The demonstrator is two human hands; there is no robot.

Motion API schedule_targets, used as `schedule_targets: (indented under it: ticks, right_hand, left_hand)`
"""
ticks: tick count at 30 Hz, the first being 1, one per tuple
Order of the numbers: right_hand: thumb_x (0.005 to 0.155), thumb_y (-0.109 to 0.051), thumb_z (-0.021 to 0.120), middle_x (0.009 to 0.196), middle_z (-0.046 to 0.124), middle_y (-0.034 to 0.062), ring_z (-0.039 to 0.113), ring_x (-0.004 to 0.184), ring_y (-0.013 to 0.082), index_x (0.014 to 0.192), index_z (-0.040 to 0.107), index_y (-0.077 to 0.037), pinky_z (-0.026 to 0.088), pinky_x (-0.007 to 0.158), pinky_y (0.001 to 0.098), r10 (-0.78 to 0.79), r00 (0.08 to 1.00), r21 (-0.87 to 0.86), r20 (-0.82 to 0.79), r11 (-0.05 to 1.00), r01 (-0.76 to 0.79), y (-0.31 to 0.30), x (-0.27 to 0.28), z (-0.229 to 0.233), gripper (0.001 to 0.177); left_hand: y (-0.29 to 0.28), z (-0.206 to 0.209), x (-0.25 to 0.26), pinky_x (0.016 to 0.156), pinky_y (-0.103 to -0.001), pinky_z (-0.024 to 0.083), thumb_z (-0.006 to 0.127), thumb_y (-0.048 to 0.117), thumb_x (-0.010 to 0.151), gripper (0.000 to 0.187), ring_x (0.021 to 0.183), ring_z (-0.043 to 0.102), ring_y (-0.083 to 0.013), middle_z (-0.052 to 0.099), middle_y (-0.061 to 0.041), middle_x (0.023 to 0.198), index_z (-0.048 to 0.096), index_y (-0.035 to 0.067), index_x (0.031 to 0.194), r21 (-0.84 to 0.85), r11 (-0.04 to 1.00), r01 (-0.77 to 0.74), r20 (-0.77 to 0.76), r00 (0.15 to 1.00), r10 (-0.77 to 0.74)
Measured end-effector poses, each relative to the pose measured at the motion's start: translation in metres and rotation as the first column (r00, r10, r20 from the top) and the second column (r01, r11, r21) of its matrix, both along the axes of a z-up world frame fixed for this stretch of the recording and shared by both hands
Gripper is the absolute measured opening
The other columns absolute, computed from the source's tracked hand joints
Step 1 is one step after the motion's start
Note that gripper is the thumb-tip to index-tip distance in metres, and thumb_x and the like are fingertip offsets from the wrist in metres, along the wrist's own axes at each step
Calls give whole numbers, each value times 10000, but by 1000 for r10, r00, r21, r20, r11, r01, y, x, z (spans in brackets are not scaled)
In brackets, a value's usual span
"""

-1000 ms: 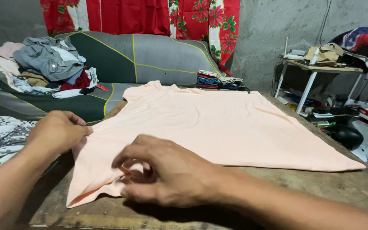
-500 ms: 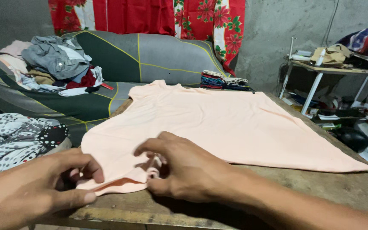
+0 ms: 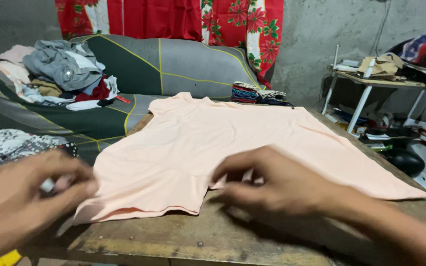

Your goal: The person folds a black and green patterned t-shirt on a wooden table, then folds a light pink t-shirt. Both shirts are folded neatly and stacked on a nearby chair.

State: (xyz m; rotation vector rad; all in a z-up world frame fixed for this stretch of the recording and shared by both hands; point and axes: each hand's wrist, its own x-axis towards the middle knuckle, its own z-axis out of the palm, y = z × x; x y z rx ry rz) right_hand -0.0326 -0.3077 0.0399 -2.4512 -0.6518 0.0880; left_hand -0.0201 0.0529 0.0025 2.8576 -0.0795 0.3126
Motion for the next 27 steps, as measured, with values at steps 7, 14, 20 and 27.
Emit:
schedule_targets:
  ticks: [7, 14, 20, 27]
  right_hand:
    - [911, -371, 648, 1170, 750, 57, 735, 1016, 210, 1159, 758, -140, 609, 895, 352, -374, 881, -189, 290, 880, 436, -130, 44, -5, 356]
    - [965, -496, 426, 1630, 360, 70, 262, 1535, 223, 1569, 448, -216, 212, 1221, 397, -200, 944, -356, 262, 889, 287, -230, 46, -49, 666]
    - [1069, -614, 277, 1709, 13, 40, -97, 1529, 241, 1703, 76, -241, -5, 1198, 482, -175, 973, -654, 150, 720, 230, -277, 30, -65, 762]
    - [947, -639, 480, 1605, 388, 22, 456, 1429, 228, 1576, 429, -362, 445, 1179, 396, -559, 827, -582, 56, 655, 482, -255, 23, -32, 690]
  left_hand:
    - [-57, -5, 23, 607, -530, 573, 617, 179, 988, 252, 686, 666, -367, 733, -164, 1042, 720, 149, 1216, -634, 773, 31, -65, 994, -93]
    - [-101, -13, 55, 1058, -563, 357, 555, 543, 955, 611, 1356, 476, -329, 534, -164, 1444, 540, 175, 1443, -42, 924, 379, 152, 917, -369]
    - [-89, -24, 48, 1184, -584, 14, 318, 788, 953, 827, 1537, -47, -385, 5, -88, 1707, 176, 359, 1645, 266, 941, 208, -223, 963, -150]
    - [-85, 0, 24, 1185, -618, 102, 372, 796, 903, 940, 1550, -113, -342, -32, -110, 1721, 127, 322, 1676, 272, 942, 198, -389, 918, -81]
